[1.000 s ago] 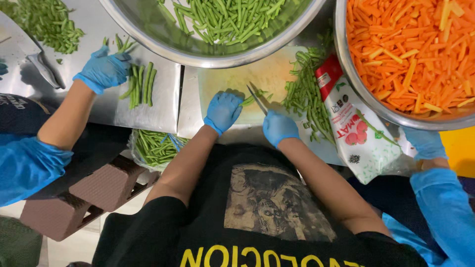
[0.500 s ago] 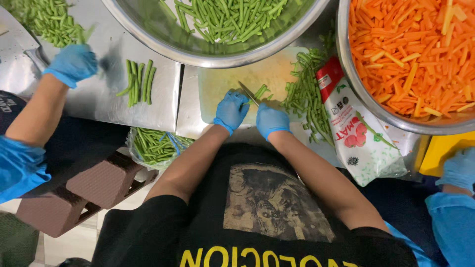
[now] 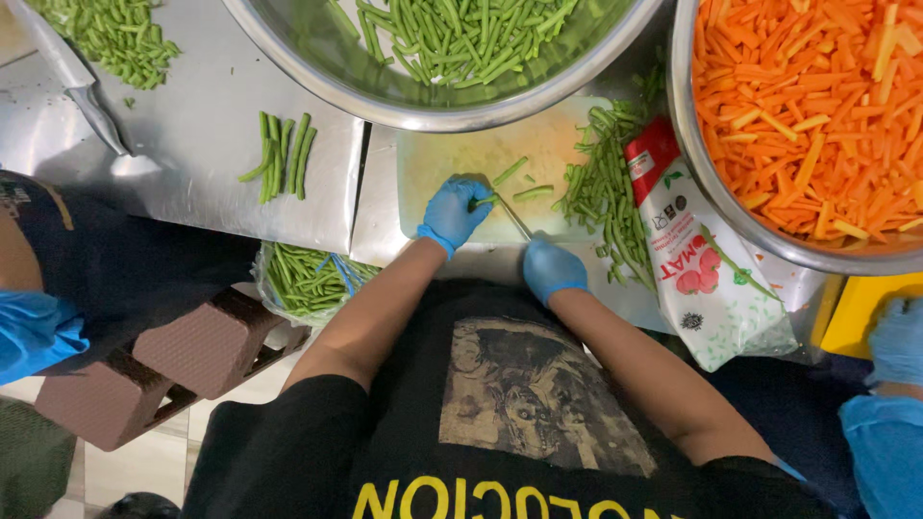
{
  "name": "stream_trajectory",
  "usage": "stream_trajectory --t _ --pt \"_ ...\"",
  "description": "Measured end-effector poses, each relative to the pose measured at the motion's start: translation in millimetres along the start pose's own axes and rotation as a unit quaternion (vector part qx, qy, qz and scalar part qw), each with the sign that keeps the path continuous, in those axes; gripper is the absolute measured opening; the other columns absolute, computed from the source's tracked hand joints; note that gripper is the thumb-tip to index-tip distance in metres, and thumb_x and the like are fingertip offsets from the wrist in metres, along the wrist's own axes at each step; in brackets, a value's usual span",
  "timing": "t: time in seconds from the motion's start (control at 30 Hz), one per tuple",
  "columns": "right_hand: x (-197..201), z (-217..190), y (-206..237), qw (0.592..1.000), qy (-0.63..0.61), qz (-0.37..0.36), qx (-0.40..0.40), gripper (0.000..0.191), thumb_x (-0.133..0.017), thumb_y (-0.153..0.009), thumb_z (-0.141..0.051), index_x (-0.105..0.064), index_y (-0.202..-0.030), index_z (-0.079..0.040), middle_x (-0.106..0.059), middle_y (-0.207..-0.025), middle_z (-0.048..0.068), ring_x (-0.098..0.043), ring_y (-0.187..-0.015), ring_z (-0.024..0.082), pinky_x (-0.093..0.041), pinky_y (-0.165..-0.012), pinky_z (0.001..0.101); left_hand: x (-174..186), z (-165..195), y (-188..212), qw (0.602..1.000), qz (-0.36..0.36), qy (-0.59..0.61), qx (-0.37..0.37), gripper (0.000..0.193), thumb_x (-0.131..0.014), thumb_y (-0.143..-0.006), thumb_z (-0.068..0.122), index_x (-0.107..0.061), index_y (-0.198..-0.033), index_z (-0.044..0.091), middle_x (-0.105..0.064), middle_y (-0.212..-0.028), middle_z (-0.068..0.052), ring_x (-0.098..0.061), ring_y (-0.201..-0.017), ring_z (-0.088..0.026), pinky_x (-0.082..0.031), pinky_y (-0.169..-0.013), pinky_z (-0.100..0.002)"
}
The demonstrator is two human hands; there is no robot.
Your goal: The person cuts green beans on a cutting board with a knife, trimming the ends and slicing the beans into shorter pieces, then drops the cut pieces into a large metal bowl. They repeat this with handfuls of beans taken from the pile on the stainless steel table.
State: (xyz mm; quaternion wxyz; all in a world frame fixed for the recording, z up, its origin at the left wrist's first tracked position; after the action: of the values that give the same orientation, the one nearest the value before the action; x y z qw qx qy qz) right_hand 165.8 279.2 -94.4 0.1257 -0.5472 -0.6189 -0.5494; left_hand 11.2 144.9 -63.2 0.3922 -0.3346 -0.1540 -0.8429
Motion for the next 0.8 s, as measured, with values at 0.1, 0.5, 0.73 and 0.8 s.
stream_trajectory --t 0.1,0.5,0.73,0.8 --pt "-4 36 23 0.999 -0.038 0.013 0.028 0.027 -0.048 -0.098 -0.03 -0.063 -0.105 -0.009 -0.071 -0.099 0.025 -0.067 -0.09 0.048 -0.051 -0.08 0.0588 16 -13 4 0.985 -0.007 0.166 0.056 0.046 -0.082 -0.077 0.02 -0.068 -0.119 0.009 -0.068 -0.118 -0.013 -0.065 -0.098 -0.031 -0.057 -0.088 -0.042" --pt "-1 74 35 0.967 -0.177 0.184 0.026 0.028 -0.056 -0.099 -0.037 -0.065 -0.093 -0.01 -0.07 -0.084 0.022 -0.066 -0.079 0.045 -0.052 -0.07 0.054 45 56 -6 0.993 -0.006 -0.078 -0.093 0.069 -0.077 -0.08 0.019 -0.055 -0.143 0.004 -0.052 -0.146 -0.025 -0.052 -0.125 -0.043 -0.046 -0.105 -0.05" --pt "-14 97 28 0.89 -0.434 0.141 -0.016 0.024 -0.059 -0.099 -0.025 -0.063 -0.093 -0.002 -0.066 -0.066 0.006 -0.063 -0.054 0.015 -0.051 -0.052 0.0311 -35 90 -38 0.938 -0.084 -0.255 -0.218 0.037 -0.076 -0.07 0.021 -0.068 -0.106 0.014 -0.062 -0.118 -0.018 -0.061 -0.107 -0.036 -0.052 -0.086 -0.048" --pt "-18 99 29 0.886 -0.443 0.136 -0.031 0.022 -0.059 -0.098 -0.023 -0.063 -0.095 -0.002 -0.064 -0.065 0.004 -0.062 -0.051 0.011 -0.05 -0.05 0.0285 -50 79 -42 0.931 -0.108 -0.273 -0.216 0.014 -0.072 -0.091 0.015 -0.066 -0.103 0.013 -0.063 -0.111 -0.012 -0.063 -0.106 -0.031 -0.054 -0.086 -0.045"
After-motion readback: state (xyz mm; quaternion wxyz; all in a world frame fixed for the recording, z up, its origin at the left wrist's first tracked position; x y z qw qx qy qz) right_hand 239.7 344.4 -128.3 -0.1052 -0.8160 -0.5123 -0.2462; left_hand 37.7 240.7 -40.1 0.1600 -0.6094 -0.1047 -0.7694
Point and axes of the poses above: each hand's wrist, its own y-axis away from the middle knuckle, its own x-axis out of the back of the hand, z = x × y, the point moved 9 cm from there along -y, towards the middle knuckle
